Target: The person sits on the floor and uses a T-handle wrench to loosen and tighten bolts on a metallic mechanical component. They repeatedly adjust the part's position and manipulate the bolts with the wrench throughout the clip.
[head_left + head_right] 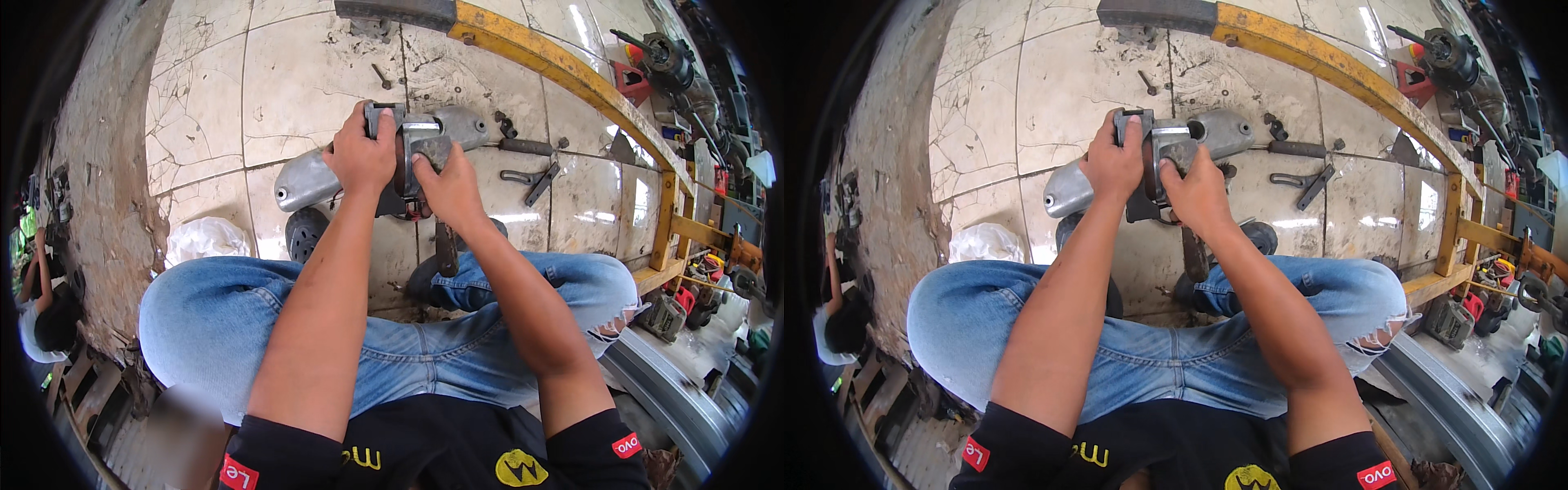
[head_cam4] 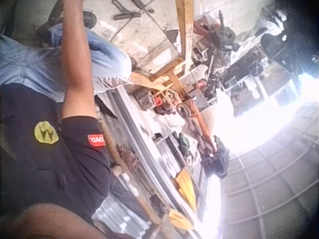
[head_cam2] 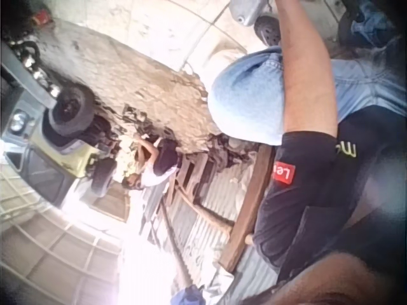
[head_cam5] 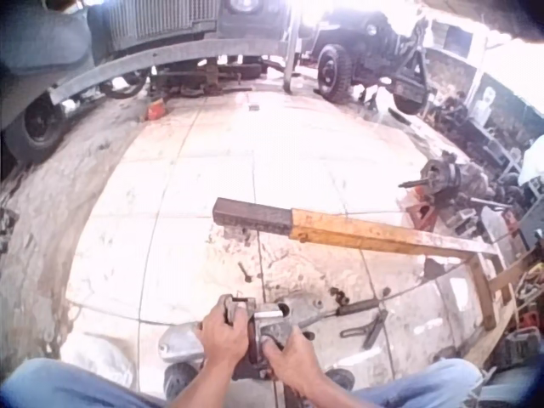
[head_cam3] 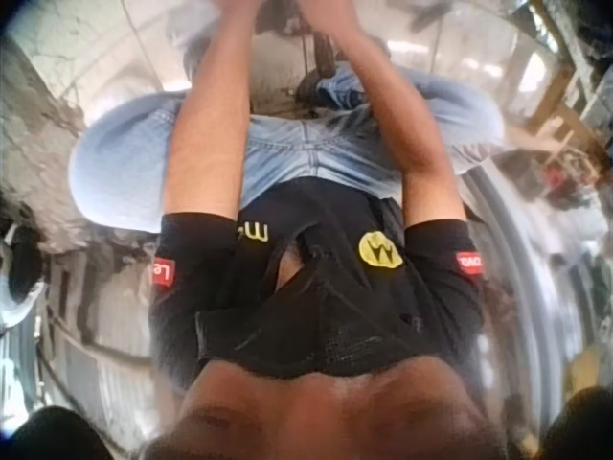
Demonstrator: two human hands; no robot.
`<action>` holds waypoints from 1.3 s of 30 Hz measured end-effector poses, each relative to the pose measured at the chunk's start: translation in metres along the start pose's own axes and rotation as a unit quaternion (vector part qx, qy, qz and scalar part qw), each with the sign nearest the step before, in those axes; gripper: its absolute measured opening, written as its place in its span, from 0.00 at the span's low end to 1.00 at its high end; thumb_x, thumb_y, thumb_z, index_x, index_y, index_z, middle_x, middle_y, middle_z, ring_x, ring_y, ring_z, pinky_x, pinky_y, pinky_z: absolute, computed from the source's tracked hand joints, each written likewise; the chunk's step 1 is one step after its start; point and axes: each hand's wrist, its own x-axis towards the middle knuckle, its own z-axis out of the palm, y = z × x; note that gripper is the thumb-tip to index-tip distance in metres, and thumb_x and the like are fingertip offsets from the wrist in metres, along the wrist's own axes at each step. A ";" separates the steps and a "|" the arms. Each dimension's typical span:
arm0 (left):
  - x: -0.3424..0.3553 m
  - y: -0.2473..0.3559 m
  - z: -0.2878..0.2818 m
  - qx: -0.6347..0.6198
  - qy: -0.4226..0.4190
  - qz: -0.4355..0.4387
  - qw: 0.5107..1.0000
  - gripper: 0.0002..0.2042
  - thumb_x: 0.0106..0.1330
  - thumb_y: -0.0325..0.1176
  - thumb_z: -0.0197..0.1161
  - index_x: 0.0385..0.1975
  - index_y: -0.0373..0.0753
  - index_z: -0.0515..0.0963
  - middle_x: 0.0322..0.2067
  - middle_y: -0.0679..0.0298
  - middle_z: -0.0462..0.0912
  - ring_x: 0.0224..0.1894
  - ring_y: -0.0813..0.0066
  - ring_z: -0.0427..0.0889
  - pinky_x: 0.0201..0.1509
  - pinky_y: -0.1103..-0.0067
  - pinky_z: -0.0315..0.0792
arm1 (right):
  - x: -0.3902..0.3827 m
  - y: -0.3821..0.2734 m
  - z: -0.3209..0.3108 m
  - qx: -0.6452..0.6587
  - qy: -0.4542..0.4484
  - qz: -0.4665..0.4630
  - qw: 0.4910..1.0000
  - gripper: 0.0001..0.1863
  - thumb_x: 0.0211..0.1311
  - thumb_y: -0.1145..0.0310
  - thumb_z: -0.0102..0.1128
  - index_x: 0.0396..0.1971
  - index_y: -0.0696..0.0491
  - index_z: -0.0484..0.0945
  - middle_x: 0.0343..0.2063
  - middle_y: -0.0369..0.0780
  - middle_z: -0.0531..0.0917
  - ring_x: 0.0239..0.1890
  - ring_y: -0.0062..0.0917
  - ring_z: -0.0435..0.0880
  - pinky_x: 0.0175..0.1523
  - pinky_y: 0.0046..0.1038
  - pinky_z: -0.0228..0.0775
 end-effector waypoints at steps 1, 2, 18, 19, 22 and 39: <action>0.001 0.000 0.000 -0.006 -0.004 0.000 1.000 0.25 0.67 0.57 0.55 0.57 0.48 0.77 0.48 0.61 0.85 0.54 0.55 0.80 0.65 0.49 0.52 | 0.003 0.005 0.002 -0.009 0.008 -0.021 1.000 0.21 0.63 0.62 0.62 0.41 0.66 0.68 0.22 0.55 0.82 0.20 0.41 0.85 0.27 0.38 0.76; 0.000 0.001 -0.002 -0.009 -0.010 -0.001 1.000 0.25 0.67 0.57 0.55 0.57 0.48 0.77 0.48 0.61 0.85 0.54 0.55 0.80 0.65 0.49 0.52 | 0.004 0.011 0.004 -0.017 0.017 -0.040 0.999 0.21 0.63 0.62 0.62 0.41 0.66 0.68 0.22 0.54 0.82 0.18 0.40 0.84 0.26 0.37 0.76; 0.004 0.005 -0.005 -0.008 -0.041 -0.012 0.999 0.27 0.67 0.57 0.54 0.59 0.46 0.76 0.50 0.61 0.85 0.55 0.56 0.79 0.66 0.52 0.51 | -0.001 -0.005 0.004 0.060 0.020 -0.005 0.998 0.20 0.65 0.64 0.61 0.43 0.65 0.67 0.20 0.48 0.81 0.13 0.32 0.81 0.19 0.33 0.73; 0.001 0.001 -0.003 -0.002 -0.039 -0.018 0.999 0.27 0.67 0.57 0.54 0.60 0.46 0.76 0.50 0.61 0.84 0.56 0.56 0.79 0.67 0.52 0.51 | -0.003 -0.002 0.007 0.057 0.023 -0.001 0.998 0.20 0.65 0.64 0.61 0.43 0.65 0.67 0.20 0.48 0.81 0.13 0.32 0.81 0.19 0.32 0.73; 0.003 0.004 -0.002 0.002 -0.029 -0.021 0.999 0.27 0.67 0.57 0.54 0.60 0.47 0.76 0.50 0.61 0.84 0.57 0.58 0.78 0.67 0.53 0.51 | 0.000 -0.005 0.008 0.063 0.043 0.007 0.997 0.20 0.65 0.64 0.61 0.43 0.66 0.67 0.20 0.48 0.81 0.14 0.32 0.82 0.20 0.32 0.73; 0.001 0.001 0.000 0.003 -0.009 -0.015 1.000 0.26 0.67 0.57 0.55 0.58 0.49 0.77 0.49 0.61 0.84 0.56 0.58 0.79 0.67 0.52 0.51 | 0.006 0.010 0.008 -0.004 0.059 -0.047 0.997 0.20 0.63 0.63 0.62 0.40 0.65 0.69 0.21 0.50 0.82 0.16 0.36 0.83 0.25 0.36 0.75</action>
